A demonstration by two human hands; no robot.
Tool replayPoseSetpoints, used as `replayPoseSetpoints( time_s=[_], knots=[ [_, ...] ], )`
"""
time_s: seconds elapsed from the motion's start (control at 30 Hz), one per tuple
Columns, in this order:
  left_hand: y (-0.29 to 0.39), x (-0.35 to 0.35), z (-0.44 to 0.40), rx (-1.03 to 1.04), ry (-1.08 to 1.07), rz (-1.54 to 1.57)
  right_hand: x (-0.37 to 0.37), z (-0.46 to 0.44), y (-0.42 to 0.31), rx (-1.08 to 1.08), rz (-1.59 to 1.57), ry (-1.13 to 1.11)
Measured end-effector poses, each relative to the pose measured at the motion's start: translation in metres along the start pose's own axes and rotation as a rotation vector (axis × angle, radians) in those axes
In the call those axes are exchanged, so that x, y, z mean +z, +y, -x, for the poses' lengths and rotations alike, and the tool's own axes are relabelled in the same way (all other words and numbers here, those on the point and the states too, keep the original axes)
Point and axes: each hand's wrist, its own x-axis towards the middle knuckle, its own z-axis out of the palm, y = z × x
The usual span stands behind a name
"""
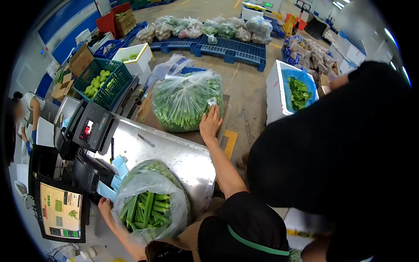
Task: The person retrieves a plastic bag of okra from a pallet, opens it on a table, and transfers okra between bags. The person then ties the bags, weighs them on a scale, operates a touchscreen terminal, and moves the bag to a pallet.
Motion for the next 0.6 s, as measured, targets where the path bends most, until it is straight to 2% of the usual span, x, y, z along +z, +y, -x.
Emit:
replayPoseSetpoints(
  time_s=[0.1, 0.2, 0.27, 0.3, 0.4, 0.5, 0.6],
  knots=[
    [-0.009, -0.005, -0.010, 0.044, 0.001, -0.111, 0.009, -0.019, 0.007, 0.011, -0.019, -0.135],
    [-0.002, -0.004, -0.003, 0.035, -0.034, -0.165, 0.020, -0.023, 0.007, -0.073, 0.054, -0.142],
    [0.009, -0.005, 0.015, 0.104, -0.036, -0.157, 0.016, -0.019, 0.006, -0.086, 0.116, -0.180],
    [0.022, -0.005, 0.029, 0.139, -0.037, -0.152, 0.010, -0.017, 0.002, -0.094, 0.147, -0.199],
    [0.067, -0.020, 0.066, 0.371, 0.127, -0.578, 0.001, 0.013, -0.005, -0.312, 0.147, -0.218],
    [0.105, -0.049, 0.079, 0.622, 0.228, -0.610, 0.000, 0.020, 0.001, -0.368, 0.040, -0.175],
    [0.214, -0.005, 0.159, 0.544, 0.134, -0.464, -0.003, -0.007, 0.011, -0.386, 0.051, -0.155]
  ],
)
